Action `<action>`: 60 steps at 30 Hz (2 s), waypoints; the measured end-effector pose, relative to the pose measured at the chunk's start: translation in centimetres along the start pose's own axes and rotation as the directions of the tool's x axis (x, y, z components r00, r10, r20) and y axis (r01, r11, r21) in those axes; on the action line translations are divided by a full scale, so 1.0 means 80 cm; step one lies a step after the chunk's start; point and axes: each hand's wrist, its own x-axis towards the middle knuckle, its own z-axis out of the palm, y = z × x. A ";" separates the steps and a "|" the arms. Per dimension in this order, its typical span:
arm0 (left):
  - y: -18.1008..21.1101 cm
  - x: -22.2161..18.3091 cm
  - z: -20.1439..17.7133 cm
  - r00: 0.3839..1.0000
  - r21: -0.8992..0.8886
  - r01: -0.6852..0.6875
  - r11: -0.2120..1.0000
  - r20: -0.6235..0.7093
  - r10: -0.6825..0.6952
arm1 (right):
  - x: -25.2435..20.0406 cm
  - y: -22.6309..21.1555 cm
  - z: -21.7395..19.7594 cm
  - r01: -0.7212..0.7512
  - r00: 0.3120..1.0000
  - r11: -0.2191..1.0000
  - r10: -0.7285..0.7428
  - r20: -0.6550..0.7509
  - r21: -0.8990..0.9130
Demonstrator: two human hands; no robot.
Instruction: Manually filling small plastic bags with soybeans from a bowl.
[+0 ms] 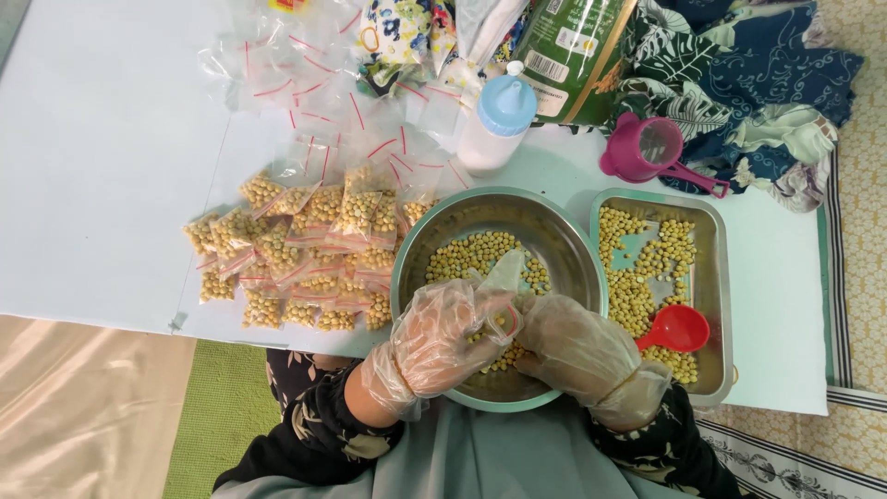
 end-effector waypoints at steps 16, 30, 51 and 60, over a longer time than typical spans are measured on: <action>-0.029 -0.013 0.024 1.000 -0.001 0.007 1.000 0.003 -0.007 | 0.000 -0.020 -0.059 -0.365 0.920 0.674 0.155 0.361 0.642; -0.012 -0.021 0.033 0.997 0.021 0.074 0.997 0.026 -0.075 | -0.029 -0.035 -0.073 0.444 0.857 0.896 -0.425 -0.291 0.000; -0.028 -0.029 0.036 0.999 0.082 0.041 0.996 -0.027 -0.039 | 0.015 0.025 0.061 -0.115 0.993 0.973 0.106 -0.056 -0.198; -0.016 -0.024 0.041 0.995 0.096 0.013 0.995 -0.095 -0.004 | 0.001 0.009 0.026 -0.192 0.981 0.979 0.189 0.046 0.067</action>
